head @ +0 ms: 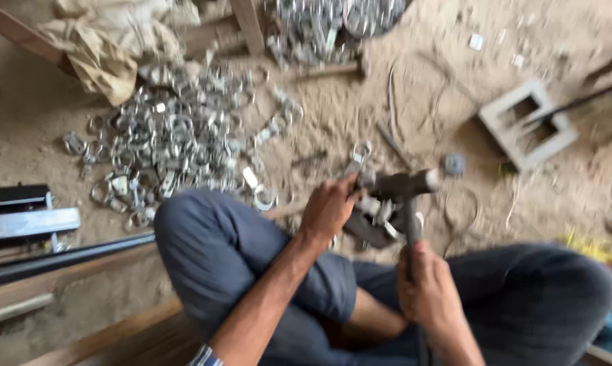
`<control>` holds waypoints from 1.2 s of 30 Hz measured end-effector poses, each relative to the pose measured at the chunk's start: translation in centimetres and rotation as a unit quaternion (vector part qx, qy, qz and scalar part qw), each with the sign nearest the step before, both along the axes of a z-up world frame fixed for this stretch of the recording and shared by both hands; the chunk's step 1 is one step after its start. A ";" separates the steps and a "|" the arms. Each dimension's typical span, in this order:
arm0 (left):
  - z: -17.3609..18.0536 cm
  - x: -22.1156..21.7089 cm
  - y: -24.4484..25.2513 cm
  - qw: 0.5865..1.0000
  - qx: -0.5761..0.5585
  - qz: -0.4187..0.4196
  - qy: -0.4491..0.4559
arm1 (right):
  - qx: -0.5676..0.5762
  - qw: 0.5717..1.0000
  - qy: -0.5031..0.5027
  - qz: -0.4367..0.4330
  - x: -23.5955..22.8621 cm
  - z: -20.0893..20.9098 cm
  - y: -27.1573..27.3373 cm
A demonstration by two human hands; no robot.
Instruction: The person sits cross-legged on the floor and uses a hammer to strike a metal part held against a circular metal base. They repeatedly adjust the metal part and strike it with the hammer, surrounded by a pile of similar metal parts.
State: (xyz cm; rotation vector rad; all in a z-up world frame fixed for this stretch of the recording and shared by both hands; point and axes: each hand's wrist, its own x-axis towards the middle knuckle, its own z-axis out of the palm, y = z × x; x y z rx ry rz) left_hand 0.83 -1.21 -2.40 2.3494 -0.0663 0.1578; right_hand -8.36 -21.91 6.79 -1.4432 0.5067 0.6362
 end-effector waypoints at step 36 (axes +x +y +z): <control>1.6 -2.0 1.7 0.989 -0.148 0.000 -0.014 | 0.027 0.991 0.068 -0.110 -2.0 0.0 -4.6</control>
